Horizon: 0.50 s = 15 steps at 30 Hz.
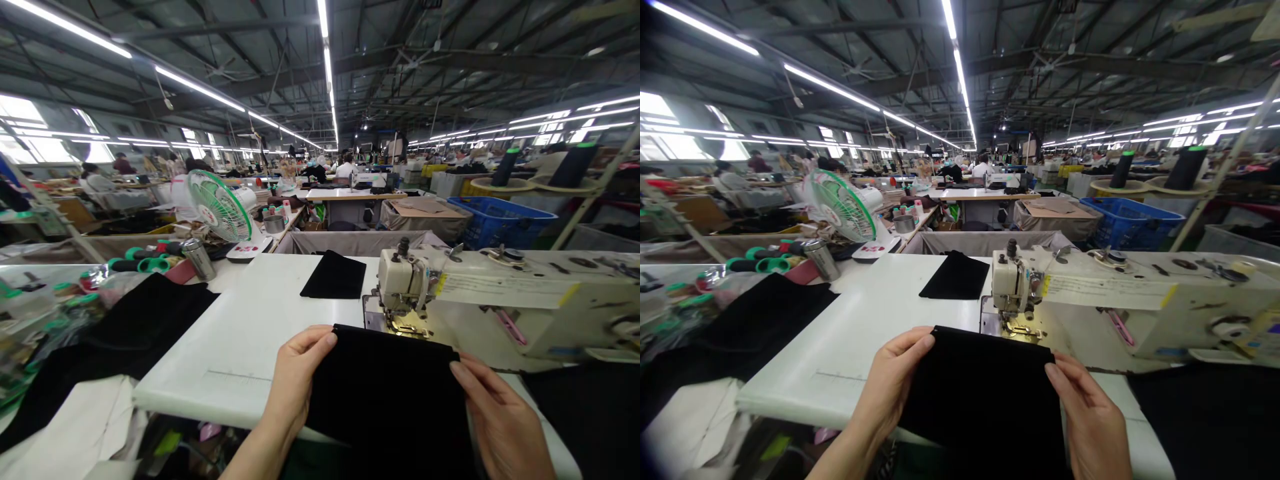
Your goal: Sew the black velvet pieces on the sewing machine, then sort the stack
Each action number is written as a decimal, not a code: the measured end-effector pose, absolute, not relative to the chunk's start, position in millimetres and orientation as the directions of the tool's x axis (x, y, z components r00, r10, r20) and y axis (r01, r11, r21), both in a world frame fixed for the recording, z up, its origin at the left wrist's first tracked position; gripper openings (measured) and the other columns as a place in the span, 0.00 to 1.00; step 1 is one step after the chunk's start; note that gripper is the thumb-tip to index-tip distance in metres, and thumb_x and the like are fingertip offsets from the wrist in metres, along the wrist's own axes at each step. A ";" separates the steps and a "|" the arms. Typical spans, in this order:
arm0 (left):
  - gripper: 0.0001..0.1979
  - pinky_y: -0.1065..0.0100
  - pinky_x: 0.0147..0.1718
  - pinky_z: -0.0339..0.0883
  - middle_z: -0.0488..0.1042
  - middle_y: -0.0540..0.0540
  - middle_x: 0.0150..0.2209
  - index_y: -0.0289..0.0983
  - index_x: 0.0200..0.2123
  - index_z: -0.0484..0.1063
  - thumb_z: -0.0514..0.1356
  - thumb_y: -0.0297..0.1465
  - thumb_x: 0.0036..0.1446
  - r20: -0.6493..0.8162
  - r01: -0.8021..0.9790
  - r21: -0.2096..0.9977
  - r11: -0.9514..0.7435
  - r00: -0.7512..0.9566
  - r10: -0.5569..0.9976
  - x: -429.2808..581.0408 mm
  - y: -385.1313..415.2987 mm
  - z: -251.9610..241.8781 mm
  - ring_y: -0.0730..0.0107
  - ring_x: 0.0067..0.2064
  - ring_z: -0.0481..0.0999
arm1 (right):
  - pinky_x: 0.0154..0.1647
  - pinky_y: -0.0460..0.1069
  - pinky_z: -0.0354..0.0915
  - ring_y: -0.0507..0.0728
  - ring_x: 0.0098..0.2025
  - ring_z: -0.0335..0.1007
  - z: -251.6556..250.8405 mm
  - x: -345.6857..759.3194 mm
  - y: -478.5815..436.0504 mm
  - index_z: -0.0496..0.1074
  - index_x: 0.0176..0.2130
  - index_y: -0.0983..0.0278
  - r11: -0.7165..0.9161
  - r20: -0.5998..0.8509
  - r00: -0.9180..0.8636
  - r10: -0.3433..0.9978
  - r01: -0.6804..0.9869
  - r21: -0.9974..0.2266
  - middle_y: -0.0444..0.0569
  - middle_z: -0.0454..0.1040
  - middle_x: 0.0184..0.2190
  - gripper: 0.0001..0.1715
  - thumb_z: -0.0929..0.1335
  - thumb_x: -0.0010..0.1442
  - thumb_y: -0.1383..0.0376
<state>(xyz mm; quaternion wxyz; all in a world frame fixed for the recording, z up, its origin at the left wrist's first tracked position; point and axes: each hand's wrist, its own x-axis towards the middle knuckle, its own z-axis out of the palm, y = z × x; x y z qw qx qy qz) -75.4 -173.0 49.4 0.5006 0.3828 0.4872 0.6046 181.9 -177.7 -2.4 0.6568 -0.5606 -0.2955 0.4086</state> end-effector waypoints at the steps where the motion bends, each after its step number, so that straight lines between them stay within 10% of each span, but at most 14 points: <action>1: 0.12 0.67 0.44 0.70 0.82 0.44 0.38 0.36 0.32 0.82 0.72 0.37 0.45 -0.064 -0.277 0.961 0.000 -0.223 0.973 -74.5 -173.4 50.1 0.62 0.41 0.79 | 0.47 0.41 0.71 0.61 0.54 0.72 -1.3 181.4 -177.7 0.81 0.35 0.60 0.027 -0.106 0.487 0.867 -0.258 -0.966 0.46 0.81 0.44 0.25 0.80 0.35 0.52; 15: 0.13 0.73 0.32 0.67 0.78 0.47 0.28 0.34 0.28 0.78 0.73 0.36 0.43 -0.064 -0.340 0.940 -0.031 -0.264 0.962 -69.3 -176.2 58.2 0.72 0.30 0.74 | 0.38 0.33 0.69 0.58 0.52 0.73 24.7 178.1 -184.0 0.81 0.31 0.63 -0.103 -0.349 0.434 0.830 -0.497 -0.862 0.45 0.81 0.36 0.32 0.83 0.21 0.58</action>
